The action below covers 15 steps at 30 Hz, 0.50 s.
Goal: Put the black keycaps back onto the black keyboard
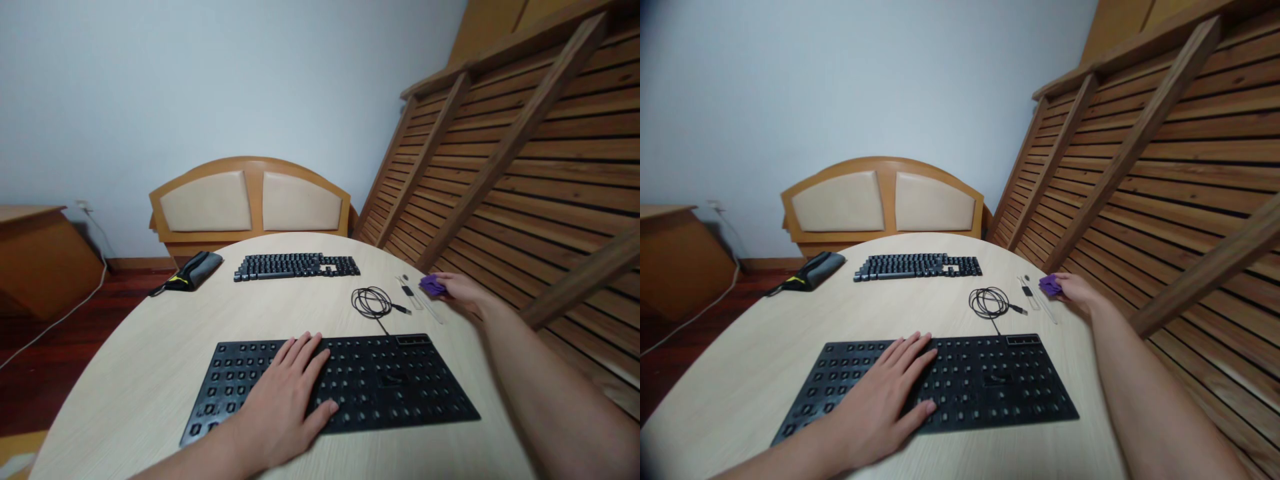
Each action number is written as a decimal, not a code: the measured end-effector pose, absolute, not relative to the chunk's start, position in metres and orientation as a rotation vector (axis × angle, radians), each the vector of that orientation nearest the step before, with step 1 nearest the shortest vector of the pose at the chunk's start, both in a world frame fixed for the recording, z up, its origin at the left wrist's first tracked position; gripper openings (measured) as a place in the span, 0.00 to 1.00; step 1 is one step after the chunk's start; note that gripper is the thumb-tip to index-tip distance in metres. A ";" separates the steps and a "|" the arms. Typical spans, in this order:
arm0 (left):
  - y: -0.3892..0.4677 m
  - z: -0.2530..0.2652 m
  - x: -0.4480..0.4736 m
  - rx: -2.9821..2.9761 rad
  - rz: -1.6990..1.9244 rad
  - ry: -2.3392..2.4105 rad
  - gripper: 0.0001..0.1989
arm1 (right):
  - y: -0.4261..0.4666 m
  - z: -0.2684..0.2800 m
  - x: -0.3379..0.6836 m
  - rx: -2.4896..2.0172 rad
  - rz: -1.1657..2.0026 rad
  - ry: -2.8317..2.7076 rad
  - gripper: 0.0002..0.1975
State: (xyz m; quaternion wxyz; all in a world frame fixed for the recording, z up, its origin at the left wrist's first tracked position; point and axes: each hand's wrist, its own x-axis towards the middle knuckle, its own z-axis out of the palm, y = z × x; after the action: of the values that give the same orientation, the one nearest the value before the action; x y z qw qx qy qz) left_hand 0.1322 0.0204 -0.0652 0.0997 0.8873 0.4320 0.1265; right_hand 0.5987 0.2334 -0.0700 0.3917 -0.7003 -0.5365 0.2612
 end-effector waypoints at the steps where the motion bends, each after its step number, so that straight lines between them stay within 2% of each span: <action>1: 0.020 -0.065 0.132 2.619 0.373 1.278 0.33 | 0.235 -0.075 0.601 -1.826 0.625 -1.341 0.13; 8: 0.020 -0.062 0.133 2.601 0.347 1.268 0.33 | 0.247 -0.083 0.614 -2.107 0.229 -1.312 0.19; 15: 0.020 -0.061 0.134 2.588 0.363 1.258 0.34 | 0.235 -0.084 0.596 -2.171 0.061 -1.491 0.13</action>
State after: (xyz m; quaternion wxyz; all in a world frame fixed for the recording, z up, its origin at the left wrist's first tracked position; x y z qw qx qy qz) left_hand 0.1336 0.0198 -0.0608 0.1202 0.8858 0.4307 0.1243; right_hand 0.5964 0.2352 -0.0837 0.2506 -0.7978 -0.5479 0.0224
